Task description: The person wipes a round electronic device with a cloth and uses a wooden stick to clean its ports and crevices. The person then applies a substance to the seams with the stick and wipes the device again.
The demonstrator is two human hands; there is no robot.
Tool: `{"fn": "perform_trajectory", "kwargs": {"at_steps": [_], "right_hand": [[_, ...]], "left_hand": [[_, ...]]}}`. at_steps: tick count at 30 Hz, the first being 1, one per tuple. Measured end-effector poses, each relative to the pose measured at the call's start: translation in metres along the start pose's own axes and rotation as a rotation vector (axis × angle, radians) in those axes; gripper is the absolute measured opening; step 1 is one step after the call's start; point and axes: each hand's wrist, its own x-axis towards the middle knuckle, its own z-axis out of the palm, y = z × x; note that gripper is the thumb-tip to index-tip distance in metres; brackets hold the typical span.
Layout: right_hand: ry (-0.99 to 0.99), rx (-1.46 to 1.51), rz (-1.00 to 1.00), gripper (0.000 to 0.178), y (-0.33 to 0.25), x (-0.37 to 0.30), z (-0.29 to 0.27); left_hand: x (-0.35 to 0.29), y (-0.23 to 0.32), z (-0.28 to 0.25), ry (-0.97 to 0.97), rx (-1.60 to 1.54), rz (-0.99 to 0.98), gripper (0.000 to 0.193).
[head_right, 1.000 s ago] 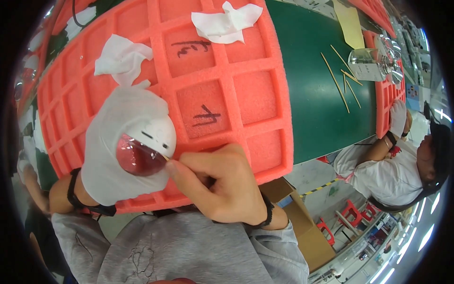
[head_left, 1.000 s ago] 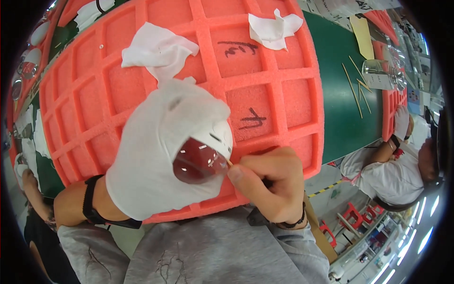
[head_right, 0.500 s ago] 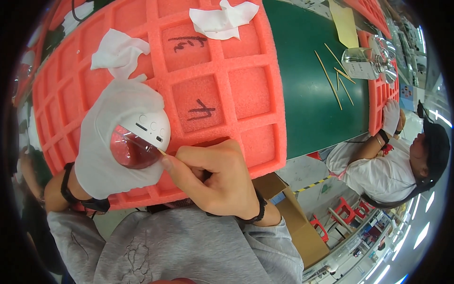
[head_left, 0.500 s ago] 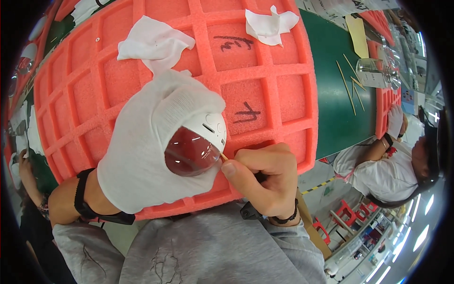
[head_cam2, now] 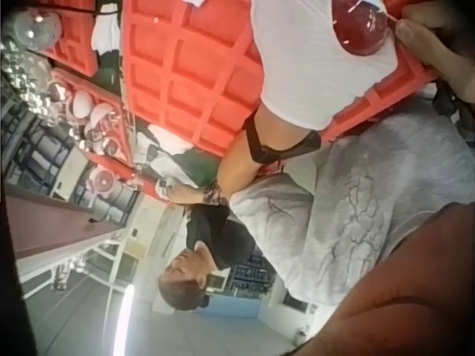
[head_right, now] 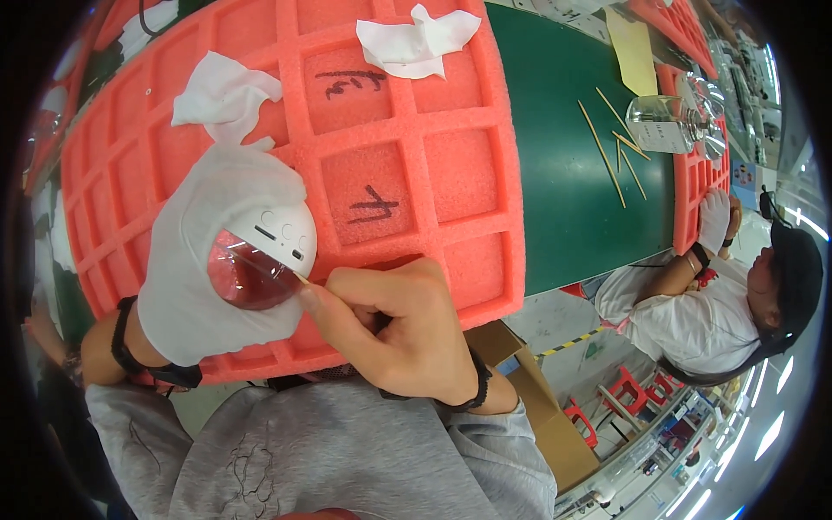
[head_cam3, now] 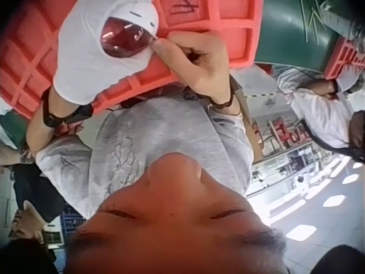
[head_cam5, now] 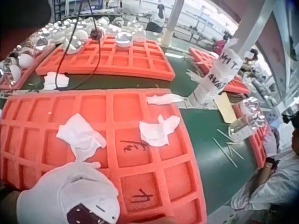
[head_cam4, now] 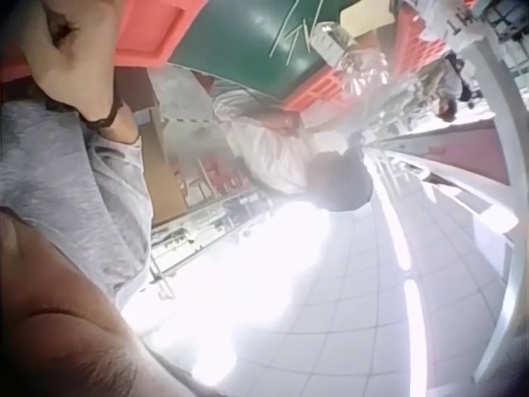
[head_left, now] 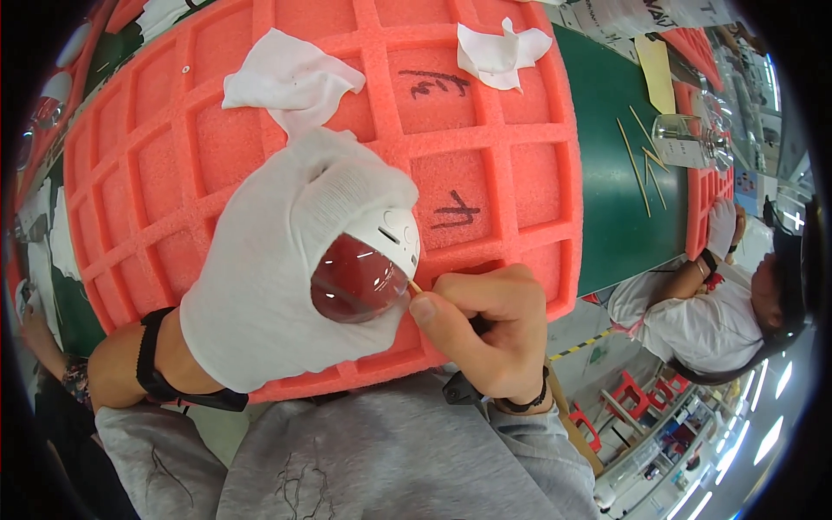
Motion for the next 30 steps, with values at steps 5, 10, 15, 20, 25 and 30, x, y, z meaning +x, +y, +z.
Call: {"fn": "perform_trajectory", "kwargs": {"at_steps": [5,10,15,20,25,30], "right_hand": [[0.018,-0.040,0.056,0.040,-0.017,0.003,0.003],[-0.079,-0.055,0.086,0.040,-0.021,0.007,-0.012],[-0.049,-0.012,0.087,0.040,-0.020,0.013,-0.009],[-0.081,-0.002,0.116,0.038,-0.023,0.015,-0.016],[-0.085,0.024,0.116,0.037,-0.026,0.025,-0.012],[-0.098,0.028,0.098,0.031,-0.021,0.016,-0.014]], "left_hand": [[0.001,0.006,0.004,-0.030,0.112,0.099,0.067],[0.005,0.013,0.005,-0.038,0.261,0.081,0.067],[0.007,0.014,0.002,-0.081,0.295,0.049,0.066],[0.017,0.015,-0.001,-0.130,0.253,0.034,0.065],[0.018,0.011,0.000,-0.141,0.234,0.051,0.064],[0.014,0.009,-0.001,-0.114,0.183,0.044,0.062]]}}
